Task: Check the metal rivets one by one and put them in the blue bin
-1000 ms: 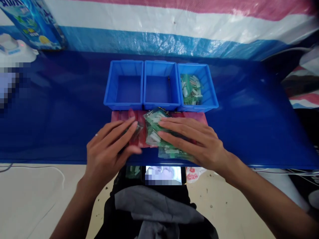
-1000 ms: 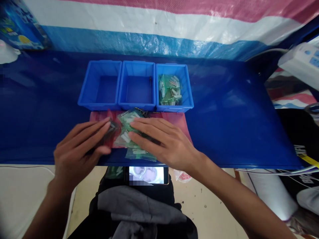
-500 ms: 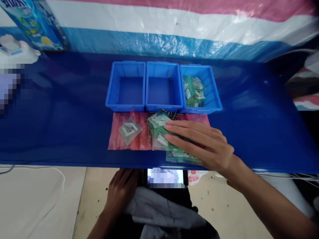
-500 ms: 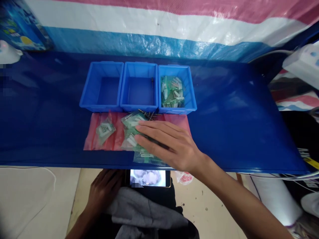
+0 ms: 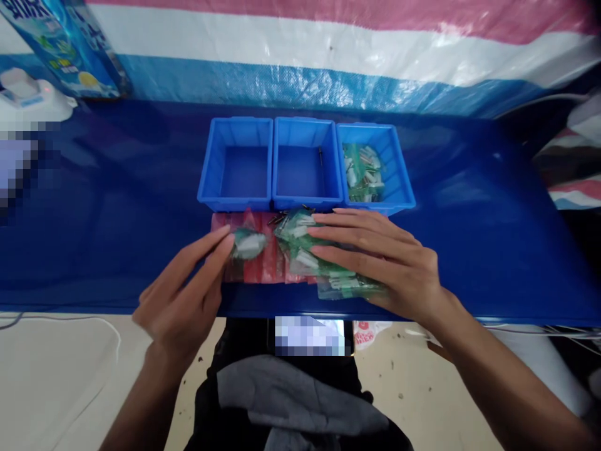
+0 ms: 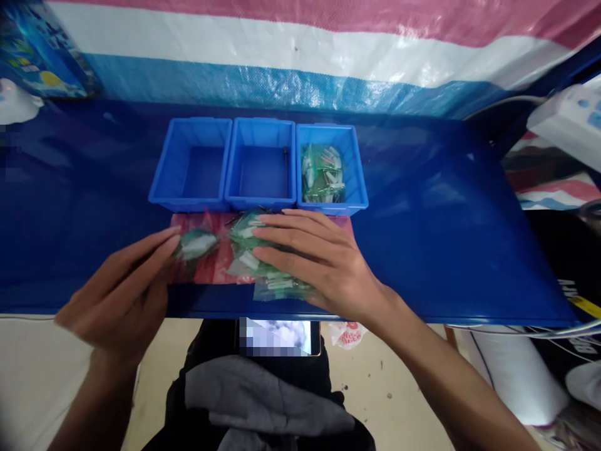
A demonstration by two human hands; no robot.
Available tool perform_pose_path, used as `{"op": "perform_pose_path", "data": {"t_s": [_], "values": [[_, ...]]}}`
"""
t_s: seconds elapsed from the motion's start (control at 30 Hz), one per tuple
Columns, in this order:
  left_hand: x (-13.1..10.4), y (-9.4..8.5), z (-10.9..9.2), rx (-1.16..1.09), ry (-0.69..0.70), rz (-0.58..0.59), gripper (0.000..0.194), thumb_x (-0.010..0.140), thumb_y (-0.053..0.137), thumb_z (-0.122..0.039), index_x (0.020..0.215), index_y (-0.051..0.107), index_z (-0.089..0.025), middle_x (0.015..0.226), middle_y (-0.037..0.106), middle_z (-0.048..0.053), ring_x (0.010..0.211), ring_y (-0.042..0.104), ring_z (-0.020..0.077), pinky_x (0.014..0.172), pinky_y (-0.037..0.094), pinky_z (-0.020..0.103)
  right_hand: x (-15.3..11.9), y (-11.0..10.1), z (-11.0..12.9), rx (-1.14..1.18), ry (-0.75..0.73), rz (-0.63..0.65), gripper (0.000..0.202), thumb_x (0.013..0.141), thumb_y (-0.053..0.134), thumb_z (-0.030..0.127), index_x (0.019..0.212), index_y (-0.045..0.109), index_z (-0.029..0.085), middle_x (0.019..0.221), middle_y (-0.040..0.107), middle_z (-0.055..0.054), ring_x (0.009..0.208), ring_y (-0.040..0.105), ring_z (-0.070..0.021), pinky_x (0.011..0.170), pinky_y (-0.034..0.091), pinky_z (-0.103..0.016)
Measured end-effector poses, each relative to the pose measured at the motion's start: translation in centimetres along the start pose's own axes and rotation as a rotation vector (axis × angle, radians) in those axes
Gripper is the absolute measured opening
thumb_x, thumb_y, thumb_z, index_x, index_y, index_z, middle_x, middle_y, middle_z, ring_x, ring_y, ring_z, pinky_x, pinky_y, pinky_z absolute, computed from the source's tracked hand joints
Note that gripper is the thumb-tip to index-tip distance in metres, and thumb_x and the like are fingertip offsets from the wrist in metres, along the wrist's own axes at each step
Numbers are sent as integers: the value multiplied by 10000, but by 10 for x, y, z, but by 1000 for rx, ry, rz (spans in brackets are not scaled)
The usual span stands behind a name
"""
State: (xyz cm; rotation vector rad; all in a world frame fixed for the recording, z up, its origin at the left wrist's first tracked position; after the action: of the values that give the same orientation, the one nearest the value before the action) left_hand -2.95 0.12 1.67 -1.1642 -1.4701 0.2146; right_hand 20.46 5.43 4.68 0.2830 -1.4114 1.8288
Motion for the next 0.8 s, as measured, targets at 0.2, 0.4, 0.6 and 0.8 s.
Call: {"op": "perform_pose_path", "data": {"t_s": [0.2, 0.4, 0.6, 0.8], "values": [[24, 26, -10, -58, 97, 78, 681, 873, 654, 64, 1473, 645, -258, 1389, 724, 104, 1297, 717, 312, 1094, 648, 512, -17, -39, -16, -115, 181, -77, 617, 927, 723, -9, 1451, 687, 314, 1173, 739, -89, 1084, 742, -263, 855, 651, -469], [37, 33, -41, -121, 228, 153, 600, 879, 727, -6, 1461, 629, -112, 1492, 653, 179, 1407, 641, 339, 1182, 586, 520, -21, -34, -12, -168, 69, -53, 599, 940, 741, 56, 1516, 624, 173, 1233, 780, -156, 1158, 769, -324, 911, 659, -502], [42, 54, -52, -104, 304, 243, 543, 935, 766, -103, 1456, 612, -78, 1472, 676, 157, 1419, 630, 313, 1203, 556, 498, -39, -26, -24, -341, 111, 140, 585, 963, 666, 51, 1504, 626, 271, 1359, 697, -142, 1230, 689, -329, 910, 601, -505], [72, 28, -41, -179, 309, 167, 422, 907, 754, -39, 1323, 711, -96, 1334, 747, 135, 1287, 708, 281, 1117, 611, 434, -53, -44, -36, -368, 214, 141, 449, 950, 703, 52, 1366, 676, 220, 1134, 750, -105, 1019, 740, -277, 801, 610, -431]]}}
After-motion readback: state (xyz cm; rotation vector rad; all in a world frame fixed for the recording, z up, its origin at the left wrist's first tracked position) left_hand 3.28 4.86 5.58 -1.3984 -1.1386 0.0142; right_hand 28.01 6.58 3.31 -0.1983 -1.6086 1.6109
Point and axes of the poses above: each hand's wrist, its own x-axis towards the middle knuckle, its own y-axis out of the palm, z = x × y, the point moved 9 cm from there along x, towards the middle knuckle
